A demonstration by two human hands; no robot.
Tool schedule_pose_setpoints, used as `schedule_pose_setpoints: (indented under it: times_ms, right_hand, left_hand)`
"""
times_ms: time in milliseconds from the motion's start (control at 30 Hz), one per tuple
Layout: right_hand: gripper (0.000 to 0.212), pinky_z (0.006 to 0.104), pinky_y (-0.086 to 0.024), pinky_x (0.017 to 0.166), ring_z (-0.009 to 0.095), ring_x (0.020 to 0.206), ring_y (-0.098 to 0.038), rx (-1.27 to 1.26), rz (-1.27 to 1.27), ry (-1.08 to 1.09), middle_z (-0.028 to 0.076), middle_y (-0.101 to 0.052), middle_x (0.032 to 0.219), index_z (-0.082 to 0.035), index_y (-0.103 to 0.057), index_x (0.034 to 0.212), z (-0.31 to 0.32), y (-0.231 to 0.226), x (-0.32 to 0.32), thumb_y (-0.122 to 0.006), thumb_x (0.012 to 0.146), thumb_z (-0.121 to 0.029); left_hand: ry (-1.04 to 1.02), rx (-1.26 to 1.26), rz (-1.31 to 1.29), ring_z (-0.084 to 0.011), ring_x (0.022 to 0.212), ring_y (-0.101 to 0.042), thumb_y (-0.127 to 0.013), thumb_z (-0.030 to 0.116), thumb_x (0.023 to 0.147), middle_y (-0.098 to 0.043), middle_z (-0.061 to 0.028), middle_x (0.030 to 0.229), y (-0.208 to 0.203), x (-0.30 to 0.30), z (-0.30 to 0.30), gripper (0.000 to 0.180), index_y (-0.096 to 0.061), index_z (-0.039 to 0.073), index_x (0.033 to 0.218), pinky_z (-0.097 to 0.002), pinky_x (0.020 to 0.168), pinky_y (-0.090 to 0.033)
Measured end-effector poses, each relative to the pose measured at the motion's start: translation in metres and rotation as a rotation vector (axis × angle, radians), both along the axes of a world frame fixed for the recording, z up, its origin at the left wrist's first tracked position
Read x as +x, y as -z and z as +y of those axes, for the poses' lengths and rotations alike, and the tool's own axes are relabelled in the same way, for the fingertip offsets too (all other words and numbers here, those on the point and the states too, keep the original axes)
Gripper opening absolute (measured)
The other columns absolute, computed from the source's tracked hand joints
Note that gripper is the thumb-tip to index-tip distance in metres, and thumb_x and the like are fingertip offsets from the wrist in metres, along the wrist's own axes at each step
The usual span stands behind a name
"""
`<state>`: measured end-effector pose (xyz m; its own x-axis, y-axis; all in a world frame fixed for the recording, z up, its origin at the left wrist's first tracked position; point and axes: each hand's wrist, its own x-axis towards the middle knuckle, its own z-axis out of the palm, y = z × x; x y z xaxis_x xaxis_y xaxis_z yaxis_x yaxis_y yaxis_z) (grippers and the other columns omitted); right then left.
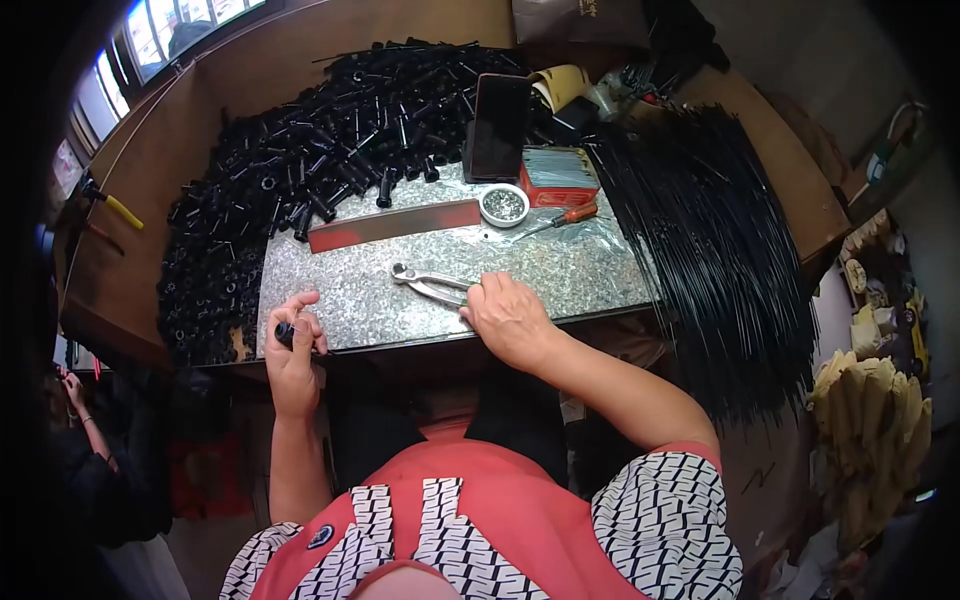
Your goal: Assembling and trimming bundles of black rods at a factory workbench.
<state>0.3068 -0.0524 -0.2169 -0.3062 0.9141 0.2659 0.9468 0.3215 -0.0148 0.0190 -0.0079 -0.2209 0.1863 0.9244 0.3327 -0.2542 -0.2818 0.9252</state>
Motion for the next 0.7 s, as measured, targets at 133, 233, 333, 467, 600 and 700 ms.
schedule_pose_setpoints:
  times_ms: [133,233,333,467,600,700]
  right_hand:
    - [0.023,0.0374,-0.048,0.068,0.029,0.078,-0.059,-0.076,0.452,0.045,0.015,-0.057,0.083,0.000,-0.053,0.085,-0.002,-0.020,-0.001,-0.056,0.093,-0.022]
    - [0.023,0.0306,-0.047,0.062,0.021,0.067,-0.060,-0.254,0.872,0.067,0.010,-0.060,0.076,0.000,-0.054,0.085,-0.005,-0.051,-0.014,-0.055,0.095,-0.020]
    - [0.023,0.0269,-0.045,0.059,0.017,0.064,-0.059,-0.617,0.933,0.148,0.009,-0.058,0.074,-0.002,-0.054,0.077,-0.008,-0.077,-0.020,-0.066,0.088,-0.019]
    - [0.023,0.0357,-0.046,0.070,0.027,0.084,-0.060,0.005,0.329,-0.132,0.014,-0.059,0.092,-0.003,-0.052,0.081,-0.013,-0.079,-0.016,-0.074,0.075,-0.009]
    - [0.038,0.0508,-0.037,0.100,0.036,0.116,-0.051,0.425,0.038,-0.183,0.017,-0.052,0.120,-0.005,-0.052,0.097,-0.007,-0.084,-0.018,-0.077,0.069,-0.008]
    - [0.042,0.0568,-0.023,0.112,0.035,0.130,-0.042,0.494,-0.096,-0.177,0.015,-0.046,0.132,-0.005,-0.052,0.106,-0.005,-0.080,-0.021,-0.076,0.072,-0.011]
  left_hand:
    - [0.046,-0.012,-0.003,-0.0096,0.075,-0.052,-0.049,0.017,0.100,-0.056,-0.0139,0.108,-0.002,0.001,-0.008,0.012,-0.045,0.006,0.096,-0.0240,0.073,-0.044]
    - [0.040,0.052,0.070,-0.0145,0.080,-0.058,-0.049,0.014,0.100,-0.059,-0.0126,0.098,-0.004,0.008,-0.015,0.012,-0.041,0.006,0.094,-0.0303,0.084,-0.047]
    - [0.187,-0.008,-0.007,-0.0131,0.076,-0.058,-0.052,0.010,0.097,-0.054,-0.0060,0.078,-0.005,0.012,-0.024,0.016,-0.038,0.006,0.092,-0.0288,0.076,-0.049]
    - [0.132,-0.034,0.082,-0.0071,0.059,-0.044,-0.055,0.008,0.095,-0.044,-0.0004,0.070,0.000,0.011,-0.024,0.017,-0.038,0.009,0.091,-0.0232,0.054,-0.038]
    - [0.018,-0.018,0.096,-0.0035,0.060,-0.034,-0.072,0.019,0.086,-0.039,0.0044,0.066,0.003,0.020,-0.028,0.033,-0.042,0.008,0.095,-0.0205,0.055,-0.032]
    - [0.055,0.027,0.142,-0.0024,0.056,-0.032,-0.078,0.026,0.081,-0.036,0.0070,0.060,-0.001,0.015,-0.030,0.049,-0.038,0.008,0.103,-0.0192,0.053,-0.031]
